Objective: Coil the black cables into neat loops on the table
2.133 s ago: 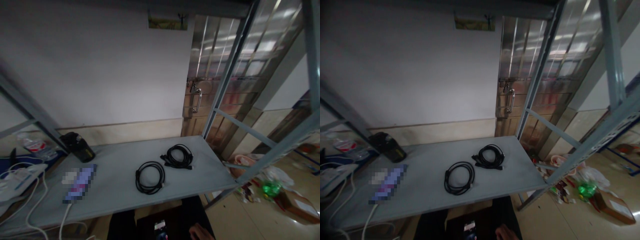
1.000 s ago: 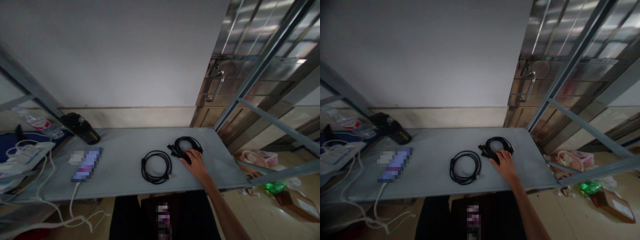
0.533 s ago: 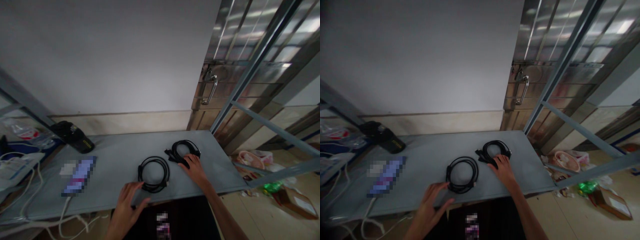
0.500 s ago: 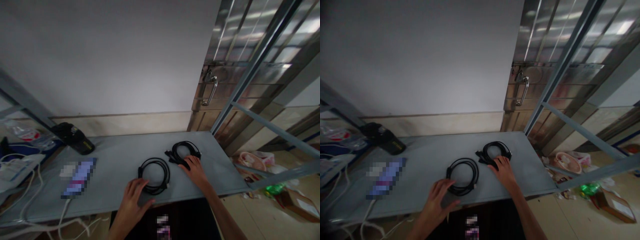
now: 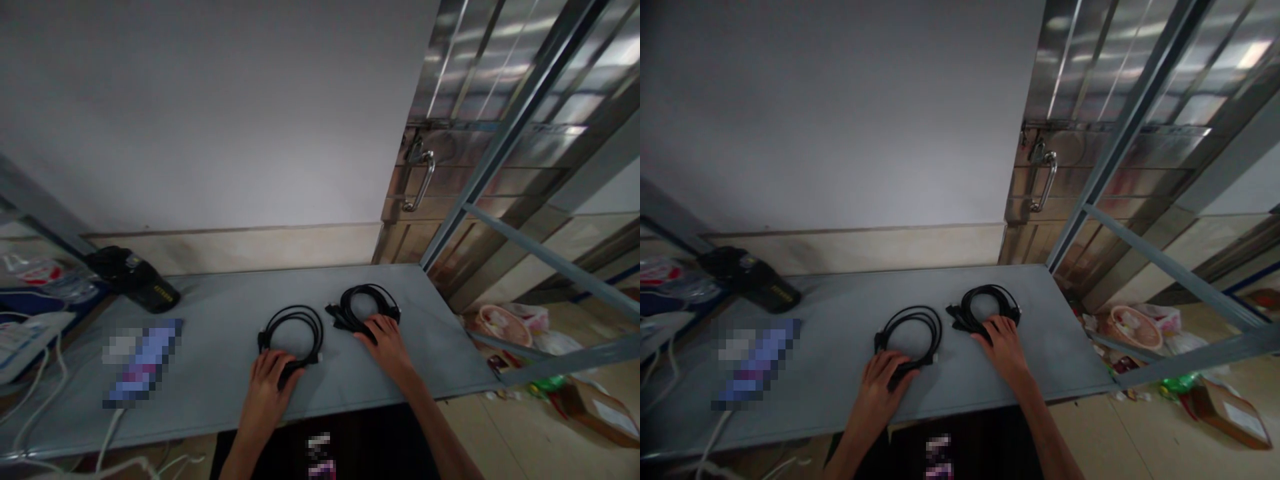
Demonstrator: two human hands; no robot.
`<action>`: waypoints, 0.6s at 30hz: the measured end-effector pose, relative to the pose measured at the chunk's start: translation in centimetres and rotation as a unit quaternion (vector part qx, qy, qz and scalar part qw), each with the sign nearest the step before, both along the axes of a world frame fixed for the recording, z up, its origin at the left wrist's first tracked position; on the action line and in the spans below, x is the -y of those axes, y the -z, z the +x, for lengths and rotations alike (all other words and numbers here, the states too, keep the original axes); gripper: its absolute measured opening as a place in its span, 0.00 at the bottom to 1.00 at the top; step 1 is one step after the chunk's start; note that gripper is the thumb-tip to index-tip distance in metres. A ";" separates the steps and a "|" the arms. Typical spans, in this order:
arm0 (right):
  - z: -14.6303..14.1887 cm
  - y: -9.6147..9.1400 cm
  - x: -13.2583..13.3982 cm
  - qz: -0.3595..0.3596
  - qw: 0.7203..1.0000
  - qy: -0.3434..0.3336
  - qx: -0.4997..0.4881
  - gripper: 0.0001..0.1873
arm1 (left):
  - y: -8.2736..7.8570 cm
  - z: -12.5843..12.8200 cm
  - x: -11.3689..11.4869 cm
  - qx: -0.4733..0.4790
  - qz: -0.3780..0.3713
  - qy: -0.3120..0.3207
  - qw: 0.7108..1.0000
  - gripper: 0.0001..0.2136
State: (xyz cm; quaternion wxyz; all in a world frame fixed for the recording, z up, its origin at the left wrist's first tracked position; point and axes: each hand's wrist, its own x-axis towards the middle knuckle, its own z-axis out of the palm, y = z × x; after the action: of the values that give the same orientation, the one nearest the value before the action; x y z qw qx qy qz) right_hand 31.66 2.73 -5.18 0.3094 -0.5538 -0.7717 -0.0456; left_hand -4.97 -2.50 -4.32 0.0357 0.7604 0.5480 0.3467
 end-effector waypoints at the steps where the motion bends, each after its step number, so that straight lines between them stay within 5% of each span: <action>1: 0.0 0.0 0.0 -0.003 1.000 -0.001 0.000 0.16 | 0.1 0.1 0.0 0.002 0.005 -0.014 1.000 0.19; 11: 0.1 -0.2 0.0 -0.002 1.000 -0.007 0.006 0.18 | -0.7 0.4 0.1 0.035 0.064 -0.037 0.997 0.20; 18: 0.0 -0.1 0.1 0.020 1.000 -0.001 -0.005 0.19 | -1.9 0.7 0.8 0.050 0.038 -0.042 0.997 0.15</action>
State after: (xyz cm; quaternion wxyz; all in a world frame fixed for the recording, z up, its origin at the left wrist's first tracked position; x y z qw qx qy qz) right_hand 31.70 2.59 -5.09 0.3246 -0.5469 -0.7695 -0.0580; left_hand -4.28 -3.30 -2.45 0.0197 0.7191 0.5636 0.4062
